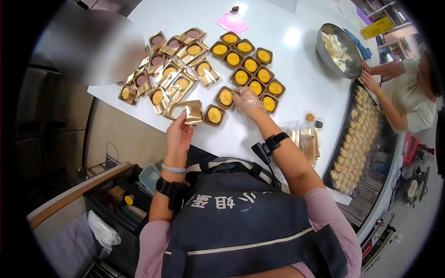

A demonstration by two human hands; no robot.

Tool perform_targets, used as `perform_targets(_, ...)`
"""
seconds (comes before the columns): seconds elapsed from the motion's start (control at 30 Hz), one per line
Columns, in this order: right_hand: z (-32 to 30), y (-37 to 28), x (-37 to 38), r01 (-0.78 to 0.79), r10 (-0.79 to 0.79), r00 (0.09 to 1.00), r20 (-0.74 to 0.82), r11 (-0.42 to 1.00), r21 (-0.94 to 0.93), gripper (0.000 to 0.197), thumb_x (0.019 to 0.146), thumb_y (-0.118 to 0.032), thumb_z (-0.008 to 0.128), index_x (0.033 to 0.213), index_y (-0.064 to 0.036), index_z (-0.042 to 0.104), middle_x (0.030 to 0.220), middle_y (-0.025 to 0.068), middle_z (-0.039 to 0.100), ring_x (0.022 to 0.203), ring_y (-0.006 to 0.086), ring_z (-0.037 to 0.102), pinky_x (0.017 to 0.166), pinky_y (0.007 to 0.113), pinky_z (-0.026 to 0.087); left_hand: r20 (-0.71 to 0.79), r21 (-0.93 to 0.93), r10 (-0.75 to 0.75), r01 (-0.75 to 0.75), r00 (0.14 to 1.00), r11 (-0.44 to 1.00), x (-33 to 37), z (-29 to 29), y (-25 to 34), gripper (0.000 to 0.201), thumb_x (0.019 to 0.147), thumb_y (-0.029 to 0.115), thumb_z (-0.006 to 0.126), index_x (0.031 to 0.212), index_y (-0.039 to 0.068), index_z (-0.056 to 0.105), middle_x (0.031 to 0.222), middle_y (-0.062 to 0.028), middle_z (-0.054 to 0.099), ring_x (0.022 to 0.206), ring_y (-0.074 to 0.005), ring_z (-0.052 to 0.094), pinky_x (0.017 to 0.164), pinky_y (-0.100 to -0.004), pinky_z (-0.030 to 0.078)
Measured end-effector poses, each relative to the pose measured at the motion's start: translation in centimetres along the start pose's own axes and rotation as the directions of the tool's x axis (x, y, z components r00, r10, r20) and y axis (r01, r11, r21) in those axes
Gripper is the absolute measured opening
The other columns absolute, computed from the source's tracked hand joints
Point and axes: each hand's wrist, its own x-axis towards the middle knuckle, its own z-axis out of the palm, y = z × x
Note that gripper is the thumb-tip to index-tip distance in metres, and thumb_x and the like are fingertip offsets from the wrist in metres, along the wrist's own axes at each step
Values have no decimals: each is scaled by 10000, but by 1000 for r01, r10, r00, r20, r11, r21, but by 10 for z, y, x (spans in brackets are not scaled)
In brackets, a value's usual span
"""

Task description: The person packages pastries by picking them up from a large tray, placing each one into a gold-colored individual tray, and then sliding each tray into a gold-colored wrapper. They repeat this process for multiple pastries, gathering the wrapped items on the table.

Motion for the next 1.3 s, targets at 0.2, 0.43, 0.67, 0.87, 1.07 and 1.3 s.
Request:
perform_targets(0.2, -17, -11, -22, 9, -11, 1000, 8, 969, 248, 249, 791, -192, 511, 892, 15, 604, 654, 103, 603, 539, 161, 586, 581, 270, 474, -51, -41, 30, -32, 998, 999, 5, -1, 3, 148, 782, 176, 610, 880, 76, 560, 804, 0, 581, 710, -85, 539, 563, -182, 427)
perform_targets(0.43, -22, -40, -84, 46, -26, 999, -45, 832, 552, 210, 803, -112, 522, 879, 74, 583, 622, 82, 579, 505, 109, 570, 473, 202, 455, 92, -80, -5, 13, 996, 997, -6, 42, -8, 179, 791, 194, 603, 924, 90, 543, 823, 16, 581, 731, -86, 543, 612, -208, 426)
perform_targets(0.67, -24, -33, -97, 124, 62, 958, -281, 791, 600, 227, 807, -134, 529, 853, 79, 591, 614, 93, 587, 479, 112, 574, 453, 210, 460, 200, 38, -10, 2, 980, 999, -19, 59, -10, 199, 794, 177, 599, 954, 76, 538, 863, -3, 592, 742, -97, 560, 622, -211, 435)
perform_targets(0.87, -25, -33, -102, 201, 86, 927, -364, 707, 678, 207, 809, -104, 525, 862, 87, 586, 622, 84, 588, 476, 107, 567, 448, 208, 461, 247, 10, 17, -20, 969, 1000, -25, 64, -13, 196, 799, 169, 590, 963, 72, 542, 869, -7, 594, 745, -97, 564, 628, -211, 442)
perform_targets(1.07, -27, -34, -104, 216, 75, 931, -357, 676, 705, 198, 805, -90, 540, 906, 77, 577, 630, 80, 584, 478, 106, 562, 440, 196, 453, 254, -2, 26, -27, 967, 1000, -28, 66, -14, 176, 802, 167, 586, 949, 75, 552, 875, -8, 595, 750, -94, 562, 632, -207, 444)
perform_targets(1.3, -20, -38, -113, 264, -79, 943, -323, 770, 581, 198, 802, -97, 514, 922, 32, 603, 618, 61, 593, 496, 86, 562, 488, 200, 446, 283, 48, 105, -124, 953, 991, -32, 75, -18, 162, 812, 162, 573, 940, 64, 554, 920, -26, 589, 776, -112, 560, 656, -235, 452)
